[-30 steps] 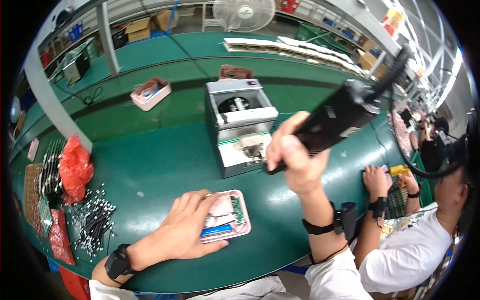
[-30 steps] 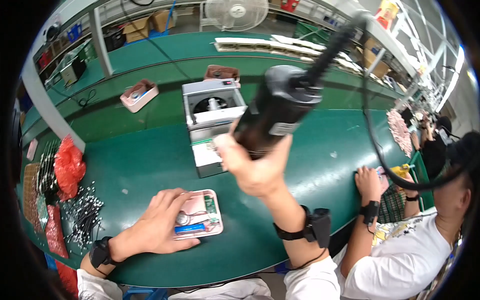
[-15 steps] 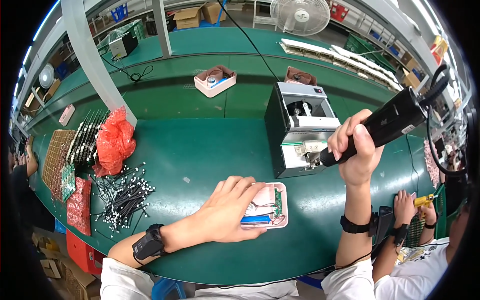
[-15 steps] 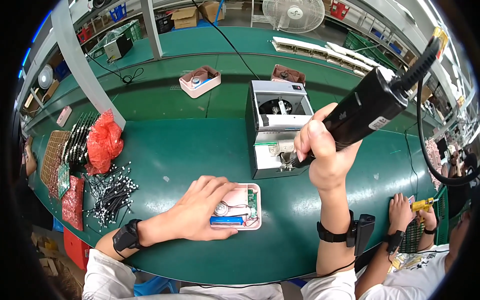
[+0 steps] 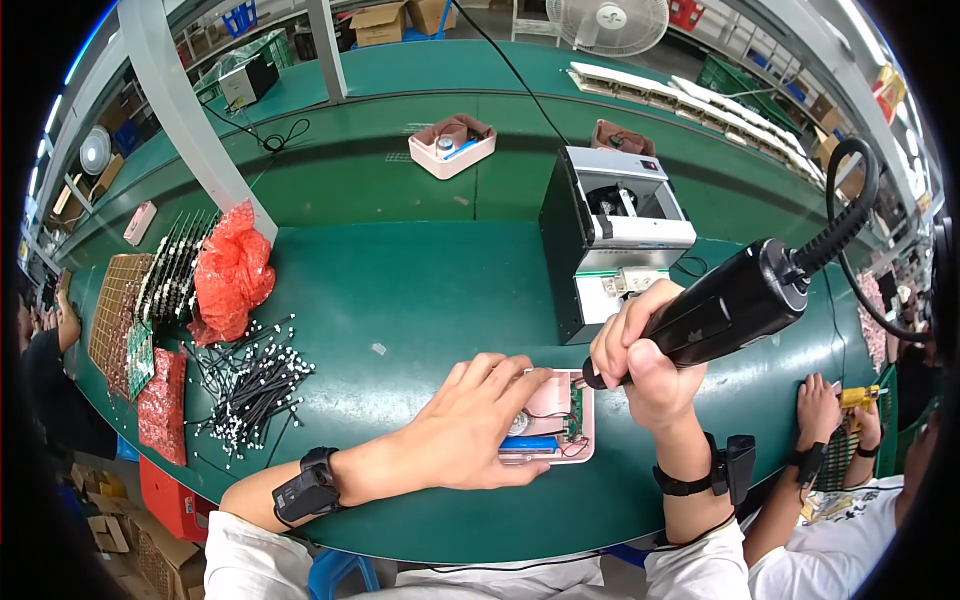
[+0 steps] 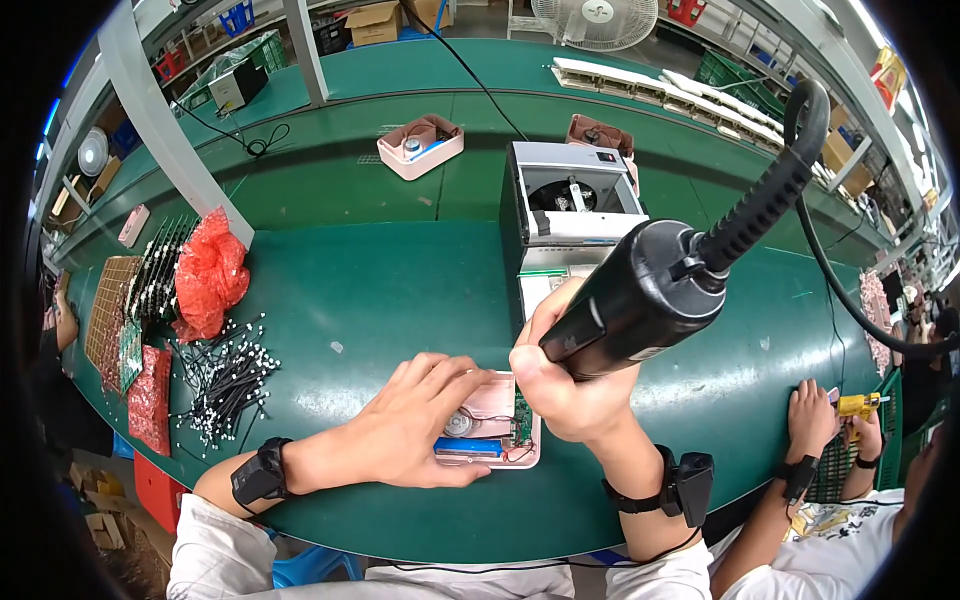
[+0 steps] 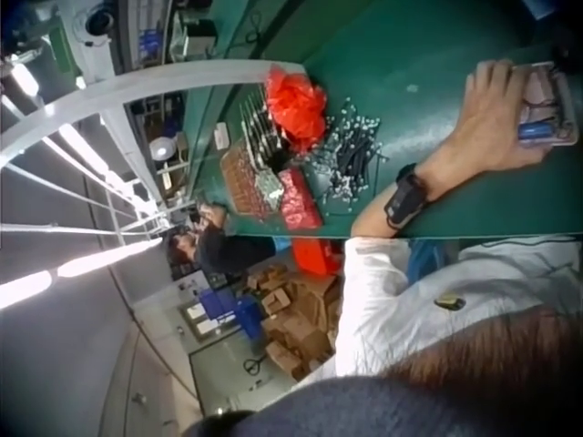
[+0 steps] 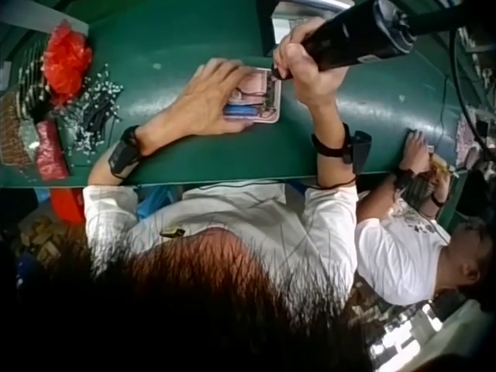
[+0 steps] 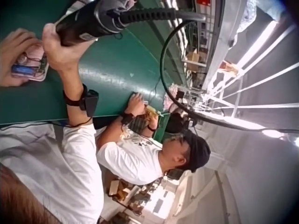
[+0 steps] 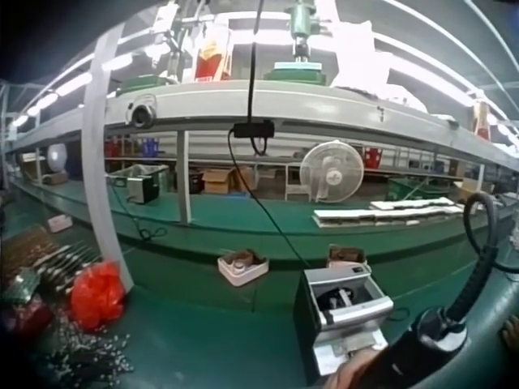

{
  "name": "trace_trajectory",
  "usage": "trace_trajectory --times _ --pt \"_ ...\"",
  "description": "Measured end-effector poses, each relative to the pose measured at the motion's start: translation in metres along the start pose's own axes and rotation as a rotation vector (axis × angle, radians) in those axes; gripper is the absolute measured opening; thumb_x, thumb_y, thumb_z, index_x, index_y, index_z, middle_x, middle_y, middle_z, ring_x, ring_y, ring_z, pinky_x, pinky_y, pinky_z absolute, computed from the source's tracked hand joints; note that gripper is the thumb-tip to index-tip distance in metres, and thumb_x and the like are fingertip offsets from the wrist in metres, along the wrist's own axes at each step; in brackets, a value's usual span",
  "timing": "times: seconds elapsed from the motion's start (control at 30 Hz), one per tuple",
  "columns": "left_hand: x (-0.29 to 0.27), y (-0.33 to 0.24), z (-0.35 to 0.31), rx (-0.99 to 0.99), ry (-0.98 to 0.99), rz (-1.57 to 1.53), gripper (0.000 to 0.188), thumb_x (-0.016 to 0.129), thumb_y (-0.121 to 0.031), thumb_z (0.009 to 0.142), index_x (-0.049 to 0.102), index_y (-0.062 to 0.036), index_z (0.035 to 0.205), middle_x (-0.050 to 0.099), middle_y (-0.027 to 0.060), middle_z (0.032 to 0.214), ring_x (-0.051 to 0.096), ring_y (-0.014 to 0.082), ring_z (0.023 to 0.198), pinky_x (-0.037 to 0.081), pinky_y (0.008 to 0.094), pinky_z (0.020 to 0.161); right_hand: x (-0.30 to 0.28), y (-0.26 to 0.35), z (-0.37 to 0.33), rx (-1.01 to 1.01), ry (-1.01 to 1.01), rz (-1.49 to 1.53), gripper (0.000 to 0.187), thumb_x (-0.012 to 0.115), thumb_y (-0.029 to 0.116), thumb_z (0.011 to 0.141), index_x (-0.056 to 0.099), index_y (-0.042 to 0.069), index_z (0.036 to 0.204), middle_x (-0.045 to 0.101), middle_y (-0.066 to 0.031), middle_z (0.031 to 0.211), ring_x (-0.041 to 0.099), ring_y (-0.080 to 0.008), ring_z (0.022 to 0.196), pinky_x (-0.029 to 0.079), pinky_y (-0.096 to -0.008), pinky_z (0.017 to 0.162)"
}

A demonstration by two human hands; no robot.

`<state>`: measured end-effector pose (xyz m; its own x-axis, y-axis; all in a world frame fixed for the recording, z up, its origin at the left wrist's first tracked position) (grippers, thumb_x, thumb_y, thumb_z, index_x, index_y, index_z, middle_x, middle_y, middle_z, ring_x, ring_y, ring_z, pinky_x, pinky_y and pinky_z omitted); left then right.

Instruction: The person picks up a pink plastic case, uses a power screwdriver on the internal components, and sets it aside. They then pick up a green circuit board and insert several black wires into the connectors by hand.

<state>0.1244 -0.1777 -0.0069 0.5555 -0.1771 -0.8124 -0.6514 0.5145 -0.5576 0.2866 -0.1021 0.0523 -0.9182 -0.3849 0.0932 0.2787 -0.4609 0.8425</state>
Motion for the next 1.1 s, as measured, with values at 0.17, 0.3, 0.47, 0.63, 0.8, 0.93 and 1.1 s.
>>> trace_trajectory --times 0.17,0.3,0.47,0.63,0.8,0.93,1.1 --pt "0.0 0.0 -0.002 -0.015 0.004 -0.017 0.091 0.084 -0.048 0.079 0.049 -0.0039 0.151 0.051 0.0191 0.143 0.047 0.0402 0.132 0.043 0.0518 0.11 0.005 -0.003 -0.002 -0.007 0.013 -0.016 0.037 0.076 0.028 0.097 0.048 0.004 0.094 0.053 -0.0062 0.064 0.048 -0.0131 0.049 0.045 -0.0294 0.049" --pt "-0.002 0.001 -0.001 -0.009 0.023 -0.013 0.092 0.084 -0.045 0.079 0.049 0.0022 0.151 0.052 0.0226 0.144 0.048 0.039 0.132 0.043 0.0488 0.108 0.009 0.001 -0.001 -0.005 0.016 0.027 0.039 0.078 0.03 0.097 0.048 0.004 0.094 0.053 -0.0057 0.064 0.049 -0.0129 0.049 0.044 -0.0287 0.049" --pt "-0.002 0.002 0.0 0.002 0.012 0.002 0.092 0.084 -0.045 0.079 0.05 0.0027 0.15 0.052 0.0224 0.144 0.048 0.0393 0.132 0.042 0.0489 0.108 0.007 -0.003 -0.002 0.014 0.019 0.05 0.042 0.08 0.032 0.096 0.049 0.004 0.093 0.054 -0.0049 0.064 0.05 -0.0129 0.05 0.044 -0.0288 0.049" --pt "-0.003 0.001 0.0 -0.004 0.017 -0.001 0.092 0.084 -0.045 0.079 0.05 0.0026 0.15 0.052 0.0226 0.144 0.048 0.0395 0.133 0.042 0.049 0.108 0.006 -0.006 -0.002 0.01 0.018 0.057 0.041 0.079 0.032 0.096 0.05 0.004 0.092 0.054 -0.0047 0.063 0.05 -0.0131 0.05 0.044 -0.029 0.049" --pt "-0.001 0.0 0.0 0.003 0.004 0.003 0.091 0.085 -0.044 0.079 0.05 0.0024 0.15 0.052 0.0225 0.144 0.048 0.0395 0.132 0.042 0.049 0.108 0.003 -0.008 -0.004 0.036 0.014 0.002 0.041 0.08 0.033 0.096 0.05 0.004 0.093 0.055 -0.0051 0.063 0.051 -0.014 0.049 0.045 -0.0297 0.05" --pt "0.002 0.002 -0.002 -0.023 -0.028 0.023 0.091 0.084 -0.047 0.079 0.05 -0.0009 0.15 0.052 0.0211 0.143 0.048 0.0409 0.132 0.043 0.0514 0.11 -0.001 0.003 0.006 0.012 0.017 0.066 0.039 0.076 0.032 0.097 0.049 0.005 0.093 0.053 -0.0052 0.064 0.049 -0.0147 0.049 0.045 -0.031 0.051" --pt "0.001 0.001 0.002 -0.008 -0.091 0.031 0.093 0.085 -0.046 0.078 0.049 0.0003 0.15 0.052 0.0213 0.142 0.048 0.0406 0.132 0.043 0.0505 0.11 -0.037 0.043 0.04 -0.205 -0.042 0.017 0.03 0.064 0.029 0.102 0.047 0.005 0.095 0.05 -0.0047 0.066 0.045 -0.0146 0.049 0.045 -0.0309 0.052"
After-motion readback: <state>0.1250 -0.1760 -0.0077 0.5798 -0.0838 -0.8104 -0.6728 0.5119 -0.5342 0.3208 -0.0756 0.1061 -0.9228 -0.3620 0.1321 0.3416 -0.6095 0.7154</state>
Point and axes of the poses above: each hand's wrist, its own z-axis towards the middle knuckle, its own x-axis out of the palm, y = z × x, the point moved 6 cm from there along z, towards the middle knuckle
